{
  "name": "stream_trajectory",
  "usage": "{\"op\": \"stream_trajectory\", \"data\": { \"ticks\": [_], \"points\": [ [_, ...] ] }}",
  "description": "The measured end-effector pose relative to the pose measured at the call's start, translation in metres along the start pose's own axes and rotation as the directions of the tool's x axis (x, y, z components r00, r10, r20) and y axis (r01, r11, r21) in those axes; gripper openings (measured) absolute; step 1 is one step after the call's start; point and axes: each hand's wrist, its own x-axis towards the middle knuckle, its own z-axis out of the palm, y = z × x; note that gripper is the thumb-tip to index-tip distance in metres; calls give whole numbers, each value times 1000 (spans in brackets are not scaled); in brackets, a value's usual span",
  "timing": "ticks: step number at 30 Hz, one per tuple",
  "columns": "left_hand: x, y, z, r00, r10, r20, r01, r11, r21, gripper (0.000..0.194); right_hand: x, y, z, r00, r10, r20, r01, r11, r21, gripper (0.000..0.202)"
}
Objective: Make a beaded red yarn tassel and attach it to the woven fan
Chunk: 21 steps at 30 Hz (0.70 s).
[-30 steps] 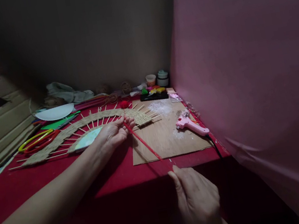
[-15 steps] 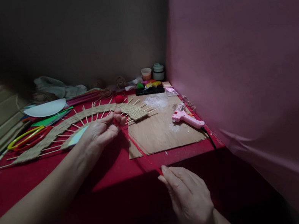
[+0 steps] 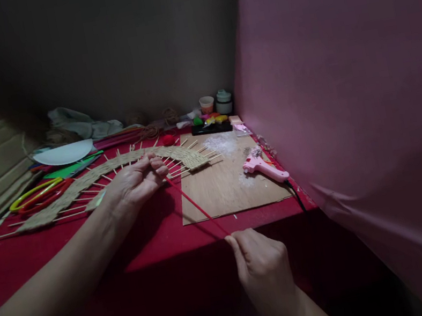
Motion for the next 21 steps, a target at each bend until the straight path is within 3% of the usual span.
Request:
{"op": "stream_trajectory", "data": {
  "ticks": [4,9,14,19,21],
  "points": [
    [1,6,-3,998,-22,-57,25,999,47,31,5,0,1,978,100,185,-125,984,129,33],
    [1,19,-18,993,76,-86,-66,992,109,30,26,4,-1,944,23,330,-83,982,169,34],
    [2,38,-38,961,232,-152,-209,965,156,34,71,14,5,852,-60,520,-78,967,241,29],
    [8,59,-58,893,409,-186,-369,904,215,35,122,25,39,785,-111,610,164,986,-32,17],
    [13,65,-66,847,493,-200,-441,861,254,35,143,29,60,800,-94,593,242,954,-175,17]
  ]
}}
